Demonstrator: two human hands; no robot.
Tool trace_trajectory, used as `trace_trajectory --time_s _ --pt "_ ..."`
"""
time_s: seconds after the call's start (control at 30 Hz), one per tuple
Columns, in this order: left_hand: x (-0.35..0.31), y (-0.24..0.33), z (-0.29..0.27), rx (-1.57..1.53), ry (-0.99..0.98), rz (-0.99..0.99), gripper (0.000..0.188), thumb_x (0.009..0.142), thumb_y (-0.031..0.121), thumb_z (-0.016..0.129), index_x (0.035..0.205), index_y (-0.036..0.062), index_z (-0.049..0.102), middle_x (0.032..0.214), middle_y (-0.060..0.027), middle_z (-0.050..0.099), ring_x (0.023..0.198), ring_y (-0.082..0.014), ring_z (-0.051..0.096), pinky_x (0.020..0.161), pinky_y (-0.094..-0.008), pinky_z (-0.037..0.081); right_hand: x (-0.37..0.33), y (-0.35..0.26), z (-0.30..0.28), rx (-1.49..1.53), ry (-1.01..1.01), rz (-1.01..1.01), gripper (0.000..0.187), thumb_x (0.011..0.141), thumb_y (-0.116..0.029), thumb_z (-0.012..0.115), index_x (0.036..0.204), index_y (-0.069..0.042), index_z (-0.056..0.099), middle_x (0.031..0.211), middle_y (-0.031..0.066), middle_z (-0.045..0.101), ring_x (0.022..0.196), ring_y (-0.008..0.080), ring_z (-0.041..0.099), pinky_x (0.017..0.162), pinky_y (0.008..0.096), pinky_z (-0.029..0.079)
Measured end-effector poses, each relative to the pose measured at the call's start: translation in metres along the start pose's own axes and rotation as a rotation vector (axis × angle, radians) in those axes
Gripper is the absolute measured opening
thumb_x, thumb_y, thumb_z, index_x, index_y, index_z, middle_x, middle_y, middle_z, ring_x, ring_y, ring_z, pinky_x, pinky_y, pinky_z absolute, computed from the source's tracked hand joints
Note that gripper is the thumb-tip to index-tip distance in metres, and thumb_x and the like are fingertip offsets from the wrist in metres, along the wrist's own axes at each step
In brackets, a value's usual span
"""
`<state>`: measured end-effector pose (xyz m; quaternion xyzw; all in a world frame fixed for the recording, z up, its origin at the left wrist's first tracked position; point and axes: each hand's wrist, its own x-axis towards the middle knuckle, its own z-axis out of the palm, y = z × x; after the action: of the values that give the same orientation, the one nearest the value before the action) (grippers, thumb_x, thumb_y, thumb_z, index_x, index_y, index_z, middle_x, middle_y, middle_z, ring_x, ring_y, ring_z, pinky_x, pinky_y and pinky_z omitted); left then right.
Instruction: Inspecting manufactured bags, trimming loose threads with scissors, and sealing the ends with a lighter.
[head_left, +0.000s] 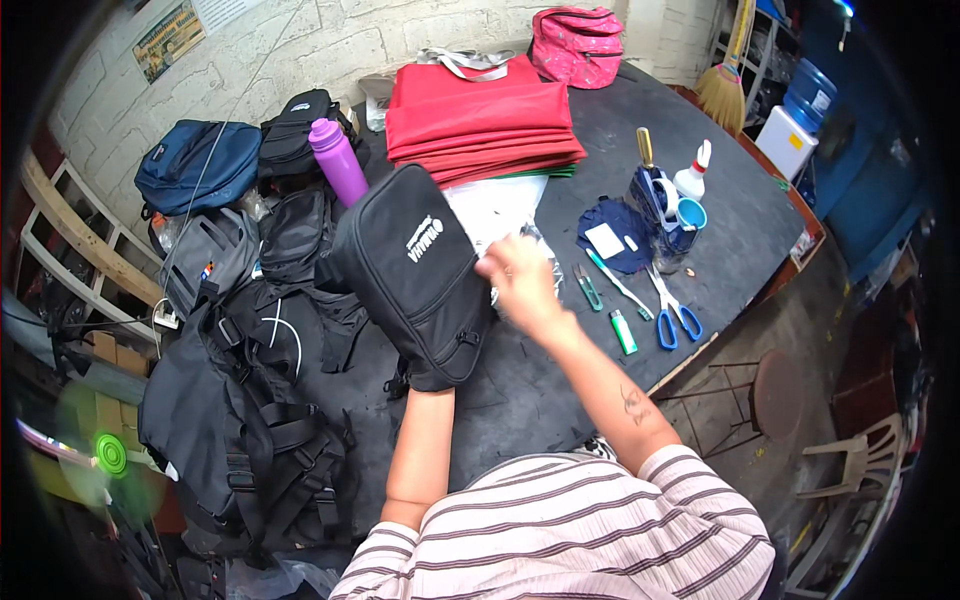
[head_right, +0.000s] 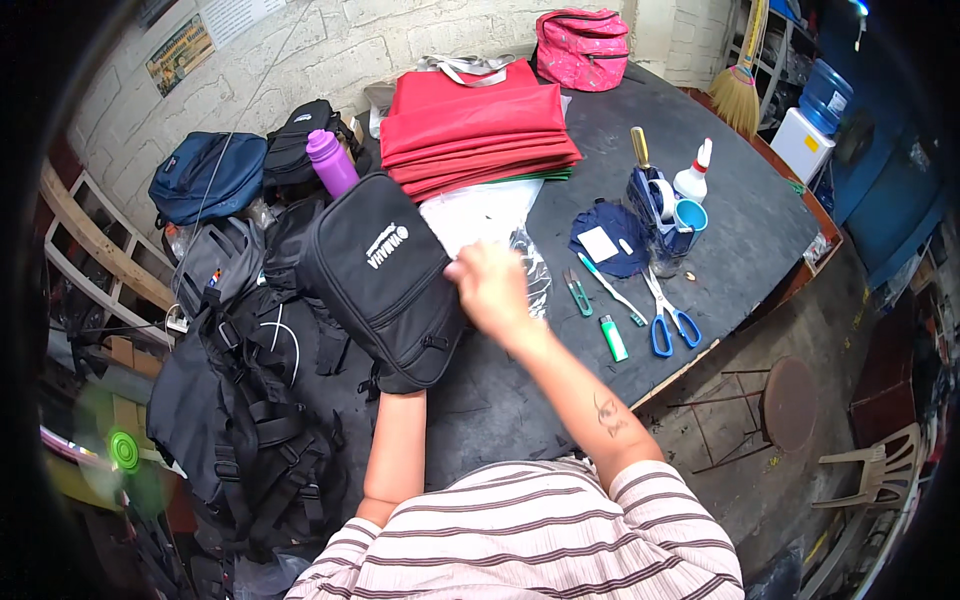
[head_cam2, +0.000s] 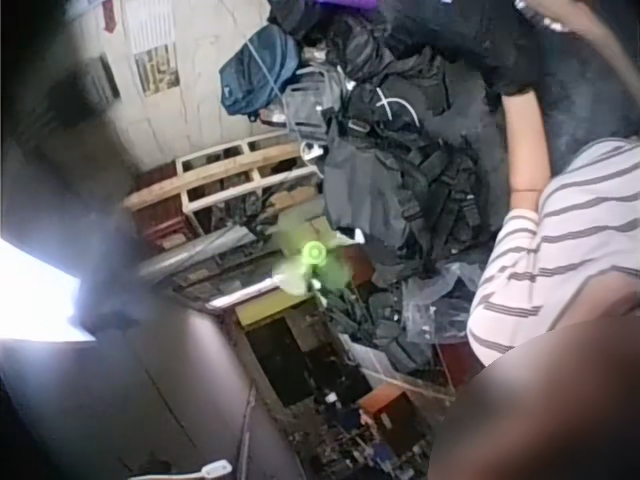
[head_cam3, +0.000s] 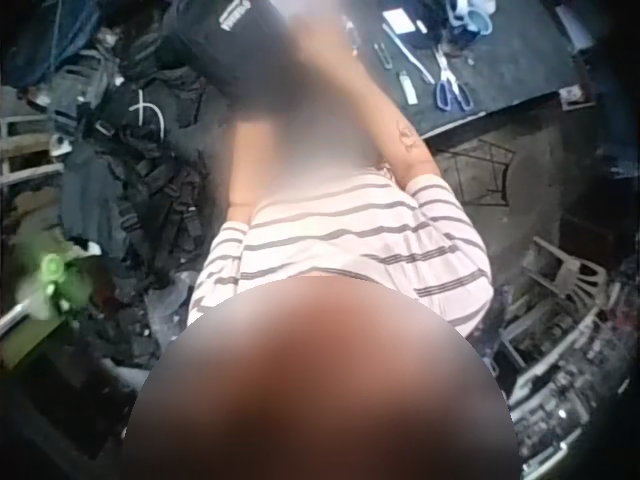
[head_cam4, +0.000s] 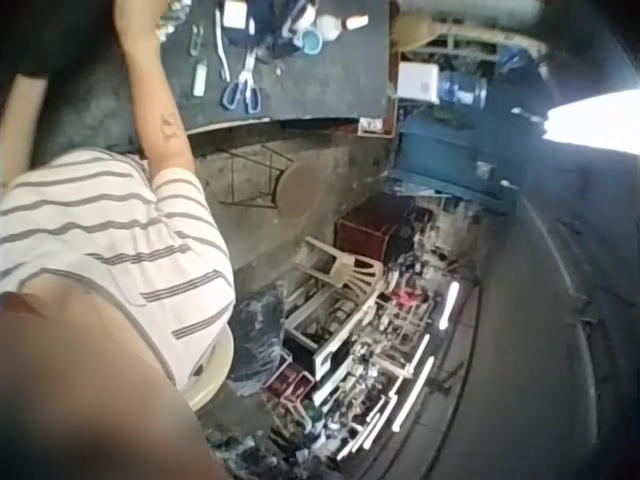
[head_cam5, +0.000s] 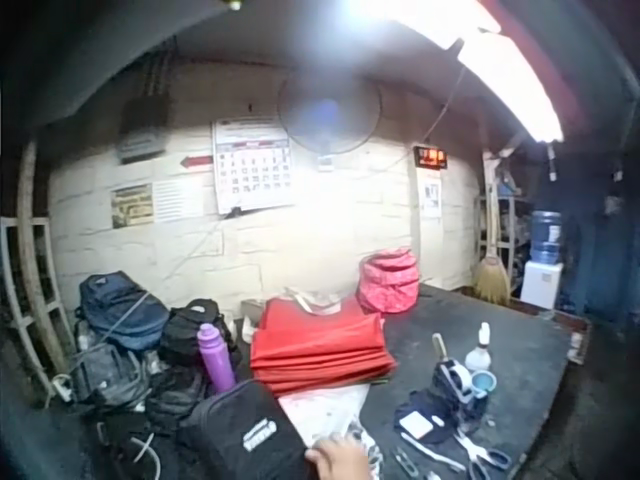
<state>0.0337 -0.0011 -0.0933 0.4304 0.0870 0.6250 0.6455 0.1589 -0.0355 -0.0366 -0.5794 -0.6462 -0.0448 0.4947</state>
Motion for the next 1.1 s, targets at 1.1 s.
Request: trace_trajectory --time_s 1.1 --pt "-0.019 0.004 -0.046 -0.827 -0.201 -0.276 0.06 0.093 0.048 0.026 0.14 0.0106 0.023 0.145 -0.0103 0.022 0.131 -0.0313 0.024 0.108 -0.0455 0.021 -0.065 0.177 -0.055 -0.861 -0.295 0.678 0.038 0.071 -0.029 0.069 0.096 -0.004 0.056 0.098 0.0175 0.055 0.084 0.0334 0.061 0.069 0.0421 0.05"
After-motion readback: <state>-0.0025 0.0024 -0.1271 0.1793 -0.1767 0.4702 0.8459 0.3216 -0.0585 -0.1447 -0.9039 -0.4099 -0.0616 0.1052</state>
